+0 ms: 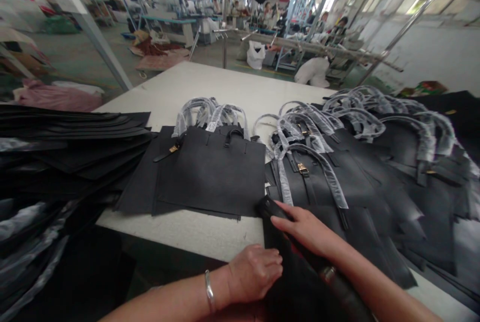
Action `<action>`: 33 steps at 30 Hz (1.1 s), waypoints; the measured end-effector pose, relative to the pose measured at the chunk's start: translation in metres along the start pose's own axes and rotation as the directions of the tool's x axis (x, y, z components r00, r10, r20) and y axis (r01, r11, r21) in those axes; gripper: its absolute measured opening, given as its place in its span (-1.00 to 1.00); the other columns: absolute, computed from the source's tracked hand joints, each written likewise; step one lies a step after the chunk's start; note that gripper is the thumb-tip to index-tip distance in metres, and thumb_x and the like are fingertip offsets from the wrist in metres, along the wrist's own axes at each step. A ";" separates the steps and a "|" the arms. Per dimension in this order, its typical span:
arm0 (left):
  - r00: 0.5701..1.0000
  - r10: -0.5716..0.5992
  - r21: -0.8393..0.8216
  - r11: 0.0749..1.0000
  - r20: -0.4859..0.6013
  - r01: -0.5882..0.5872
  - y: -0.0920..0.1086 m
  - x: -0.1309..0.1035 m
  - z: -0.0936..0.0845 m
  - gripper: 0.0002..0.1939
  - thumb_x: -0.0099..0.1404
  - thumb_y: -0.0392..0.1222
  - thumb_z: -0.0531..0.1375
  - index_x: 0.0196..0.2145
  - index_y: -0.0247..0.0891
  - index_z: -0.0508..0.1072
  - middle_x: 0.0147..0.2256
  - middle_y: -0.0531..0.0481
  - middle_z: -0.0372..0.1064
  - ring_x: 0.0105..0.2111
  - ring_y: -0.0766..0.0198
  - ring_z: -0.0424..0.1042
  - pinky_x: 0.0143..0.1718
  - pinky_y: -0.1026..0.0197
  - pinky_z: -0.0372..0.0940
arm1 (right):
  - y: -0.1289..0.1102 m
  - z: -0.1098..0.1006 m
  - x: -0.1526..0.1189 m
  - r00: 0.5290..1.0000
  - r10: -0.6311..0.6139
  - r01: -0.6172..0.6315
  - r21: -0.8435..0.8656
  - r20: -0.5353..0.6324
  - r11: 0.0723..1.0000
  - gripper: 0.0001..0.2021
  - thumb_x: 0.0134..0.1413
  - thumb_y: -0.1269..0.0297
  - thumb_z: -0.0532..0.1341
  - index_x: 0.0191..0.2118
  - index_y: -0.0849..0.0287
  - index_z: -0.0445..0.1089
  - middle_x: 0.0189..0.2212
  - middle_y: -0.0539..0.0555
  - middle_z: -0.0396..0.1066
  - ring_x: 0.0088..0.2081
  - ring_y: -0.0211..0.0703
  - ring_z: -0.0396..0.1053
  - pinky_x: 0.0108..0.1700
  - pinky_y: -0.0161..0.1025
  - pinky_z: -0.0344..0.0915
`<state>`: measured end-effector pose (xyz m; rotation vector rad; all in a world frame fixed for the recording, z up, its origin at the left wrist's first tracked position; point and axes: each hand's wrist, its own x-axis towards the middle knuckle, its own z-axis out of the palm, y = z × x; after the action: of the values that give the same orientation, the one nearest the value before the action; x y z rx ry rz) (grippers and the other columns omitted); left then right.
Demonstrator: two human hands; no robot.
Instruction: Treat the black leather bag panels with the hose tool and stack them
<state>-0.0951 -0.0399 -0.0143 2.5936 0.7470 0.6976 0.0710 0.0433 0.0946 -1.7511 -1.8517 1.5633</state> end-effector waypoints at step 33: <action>0.978 -0.109 -0.066 0.990 0.176 0.122 -0.151 0.240 -0.034 -0.66 0.10 -0.33 0.35 -0.14 -0.20 0.46 -0.17 -0.04 0.20 -0.23 0.19 0.30 -0.15 0.19 0.22 | 0.119 -0.012 -0.041 0.906 -0.041 0.197 0.335 -0.421 0.921 -0.26 0.08 -0.12 0.17 0.31 0.12 0.13 -0.51 -0.02 0.36 -0.54 -0.15 0.34 -0.46 -0.24 0.31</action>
<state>0.0036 0.2241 0.0314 2.4796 0.7933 0.4517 0.1691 -0.0098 0.0340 -1.5981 -1.3353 1.2735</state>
